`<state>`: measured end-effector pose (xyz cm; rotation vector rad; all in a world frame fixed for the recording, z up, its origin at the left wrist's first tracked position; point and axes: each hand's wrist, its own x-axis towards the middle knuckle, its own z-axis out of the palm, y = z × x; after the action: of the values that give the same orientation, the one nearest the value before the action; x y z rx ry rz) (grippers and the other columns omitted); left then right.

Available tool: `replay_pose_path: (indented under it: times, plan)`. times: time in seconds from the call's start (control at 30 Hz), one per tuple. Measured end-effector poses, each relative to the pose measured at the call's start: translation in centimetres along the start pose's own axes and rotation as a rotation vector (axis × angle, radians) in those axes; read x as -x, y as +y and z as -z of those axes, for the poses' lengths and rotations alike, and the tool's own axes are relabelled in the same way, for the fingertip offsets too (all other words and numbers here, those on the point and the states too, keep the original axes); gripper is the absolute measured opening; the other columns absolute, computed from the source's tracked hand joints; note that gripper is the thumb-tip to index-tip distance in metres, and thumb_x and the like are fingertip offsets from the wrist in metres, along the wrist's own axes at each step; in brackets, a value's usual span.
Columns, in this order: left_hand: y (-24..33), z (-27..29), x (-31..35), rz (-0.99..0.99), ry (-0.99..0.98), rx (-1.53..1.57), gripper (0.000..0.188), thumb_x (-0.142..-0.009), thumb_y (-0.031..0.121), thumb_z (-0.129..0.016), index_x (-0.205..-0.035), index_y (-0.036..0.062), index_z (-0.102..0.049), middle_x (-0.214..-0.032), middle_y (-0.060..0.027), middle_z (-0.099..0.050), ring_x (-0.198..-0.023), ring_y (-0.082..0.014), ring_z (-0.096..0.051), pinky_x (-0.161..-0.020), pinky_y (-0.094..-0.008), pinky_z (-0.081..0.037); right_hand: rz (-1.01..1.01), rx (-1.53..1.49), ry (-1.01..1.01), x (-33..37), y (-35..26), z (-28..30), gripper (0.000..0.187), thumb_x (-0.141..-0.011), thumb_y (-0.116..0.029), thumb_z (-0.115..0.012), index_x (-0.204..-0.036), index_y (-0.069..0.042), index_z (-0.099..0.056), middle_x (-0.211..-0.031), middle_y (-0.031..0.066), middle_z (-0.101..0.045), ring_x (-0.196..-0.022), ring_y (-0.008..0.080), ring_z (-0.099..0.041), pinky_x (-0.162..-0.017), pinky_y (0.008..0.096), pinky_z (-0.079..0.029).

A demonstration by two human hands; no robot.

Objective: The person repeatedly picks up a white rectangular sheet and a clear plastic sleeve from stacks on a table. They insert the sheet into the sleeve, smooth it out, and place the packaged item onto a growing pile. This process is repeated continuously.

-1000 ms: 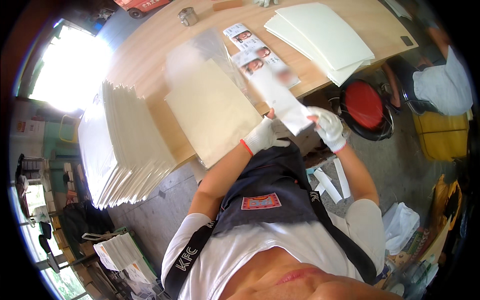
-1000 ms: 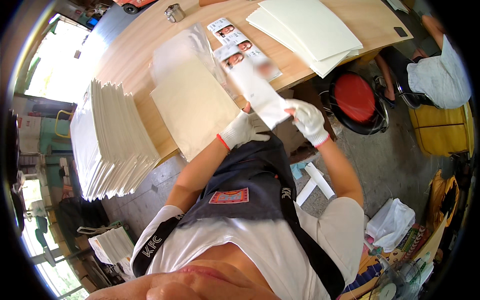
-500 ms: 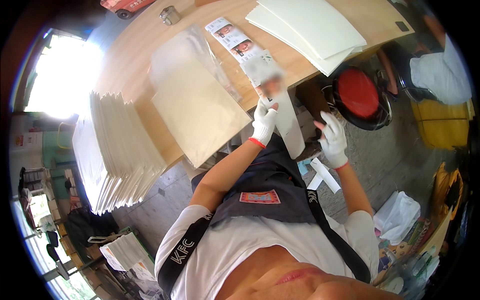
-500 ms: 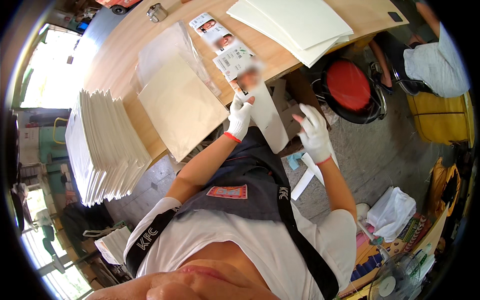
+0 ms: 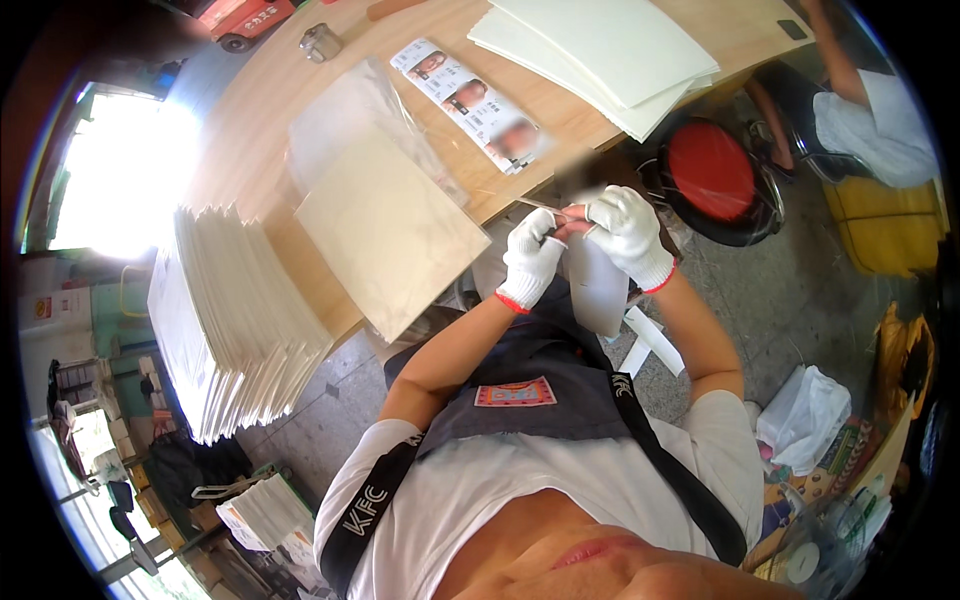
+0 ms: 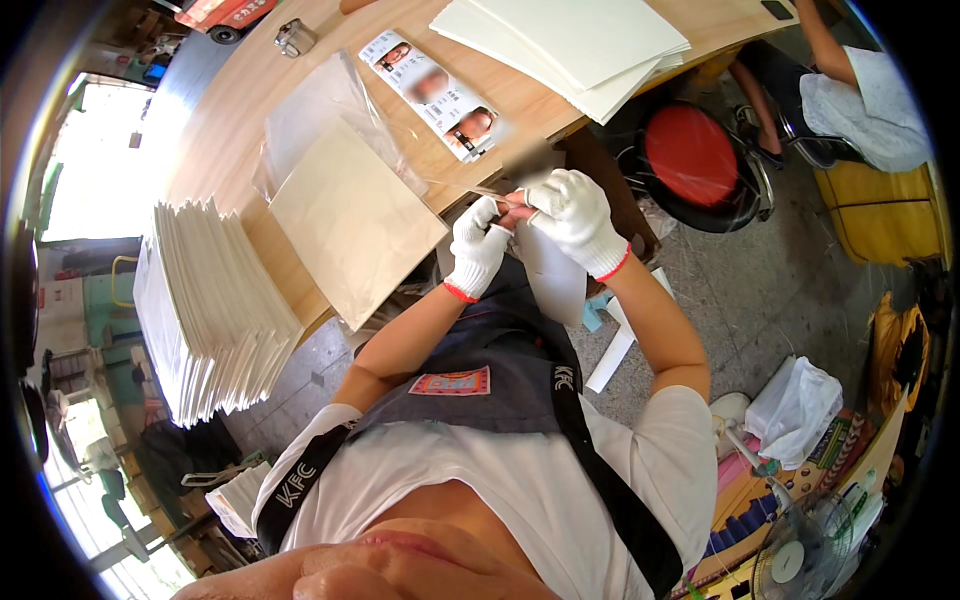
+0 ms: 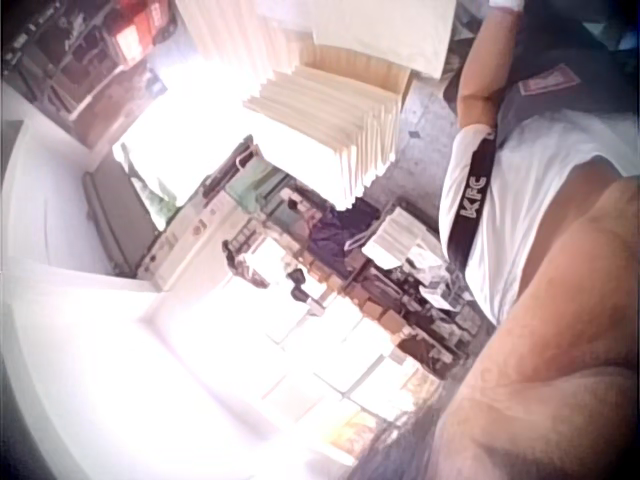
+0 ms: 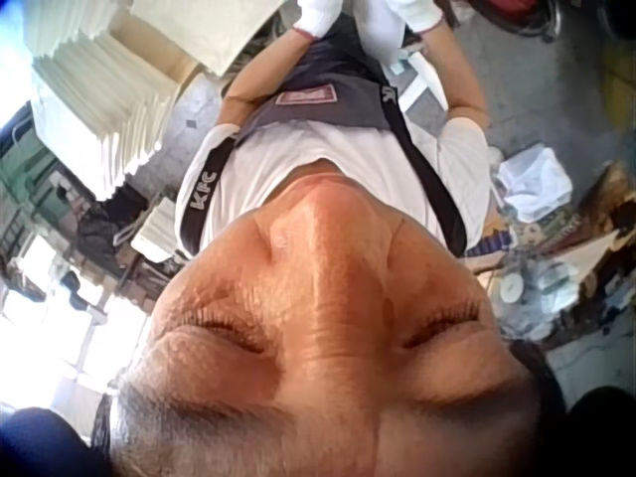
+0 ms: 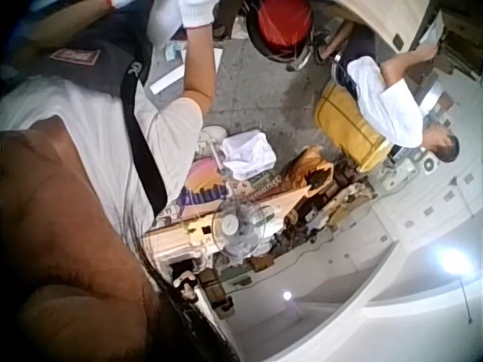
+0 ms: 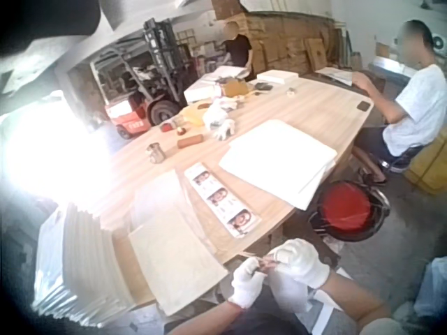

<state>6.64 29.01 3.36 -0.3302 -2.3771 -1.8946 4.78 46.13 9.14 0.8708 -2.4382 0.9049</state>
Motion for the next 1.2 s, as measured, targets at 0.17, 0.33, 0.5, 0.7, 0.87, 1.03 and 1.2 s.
replay_pose_path:
  times: [0.17, 0.33, 0.5, 0.7, 0.87, 1.03, 1.2]
  plan:
    - [-0.3, -0.8, 0.2, 0.117, -0.11, 0.107, 0.007, -0.082, 0.003, -0.065, -0.088, 0.002, -0.061, -0.077, 0.0004, -0.061, -0.071, -0.0046, -0.052, -0.063, -0.0211, -0.043, -0.472, -0.466, -0.08, 1.0, 2.5, 0.1, 0.012, -0.083, -0.016, -0.061, -0.09, -0.006, -0.065, -0.073, 0.0054, -0.06, -0.061, 0.0168, -0.057, -0.057, 0.0297, -0.045]
    - [-4.3, -2.3, 0.2, 0.12, -0.021, 0.262, 0.037, -0.083, -0.011, -0.051, -0.116, 0.0056, -0.049, -0.085, 0.002, -0.05, -0.071, -0.0055, -0.049, -0.067, -0.0189, -0.041, -0.823, -0.392, 0.13, 0.4, 9.6, 4.6, 0.014, -0.089, -0.012, -0.051, -0.094, -0.002, -0.06, -0.062, -0.0011, -0.05, -0.053, 0.0077, -0.048, -0.049, 0.0267, -0.04]
    - [-8.3, -2.0, -1.0, 0.501, -0.236, -0.018, 0.035, -0.081, -0.002, -0.052, -0.115, 0.0048, -0.048, -0.1, -0.0176, -0.057, -0.093, -0.0315, -0.057, -0.078, -0.0338, -0.046, -0.397, 0.419, 0.195, -7.0, 8.3, 10.3, 0.022, -0.091, -0.027, -0.052, -0.09, -0.006, -0.059, -0.07, 0.0133, -0.059, -0.057, 0.0217, -0.058, -0.053, 0.0334, -0.044]
    - [-4.1, 3.3, 1.2, 0.19, -0.366, -0.004, 0.047, -0.077, -0.006, -0.056, -0.121, 0.0035, -0.043, -0.126, -0.0198, -0.049, -0.118, -0.0333, -0.047, -0.088, -0.0352, -0.048, -0.13, -0.337, 0.1, -13.5, 6.6, -2.6, 0.024, -0.091, -0.021, -0.054, -0.105, -0.003, -0.06, -0.08, 0.0108, -0.065, -0.074, 0.0186, -0.063, -0.067, 0.0331, -0.048]
    - [0.0, 14.5, 1.4, -0.104, -0.203, -0.162, 0.033, -0.075, -0.003, -0.063, -0.107, 0.0053, -0.059, -0.11, -0.0127, -0.06, -0.096, -0.0286, -0.059, -0.08, -0.0349, -0.048, 0.137, -0.302, -0.111, -18.2, 2.7, -17.9, 0.028, -0.077, -0.009, -0.057, -0.105, -0.008, -0.058, -0.093, 0.0137, -0.062, -0.083, 0.0344, -0.061, -0.069, 0.0409, -0.048]
    - [-2.1, 22.6, -0.4, -0.192, 0.171, -0.432, 0.028, -0.076, -0.001, -0.063, -0.103, 0.0043, -0.061, -0.109, -0.014, -0.06, -0.092, -0.0301, -0.059, -0.076, -0.0361, -0.049, 0.28, -0.31, -0.207, -23.1, 2.3, -26.6, 0.031, -0.073, -0.008, -0.057, -0.104, -0.01, -0.057, -0.096, 0.0124, -0.062, -0.083, 0.0342, -0.06, -0.068, 0.0413, -0.049]
    - [-3.3, 27.2, -4.4, -0.267, 0.293, -0.641, 0.029, -0.078, 0.004, -0.064, -0.106, 0.004, -0.059, -0.12, -0.0133, -0.054, -0.109, -0.0307, -0.052, -0.088, -0.0379, -0.045, 0.317, -0.254, -0.316, -25.1, 3.7, -29.9, 0.028, -0.072, -0.008, -0.056, -0.1, -0.009, -0.057, -0.098, 0.0122, -0.061, -0.085, 0.0341, -0.059, -0.069, 0.0418, -0.049]
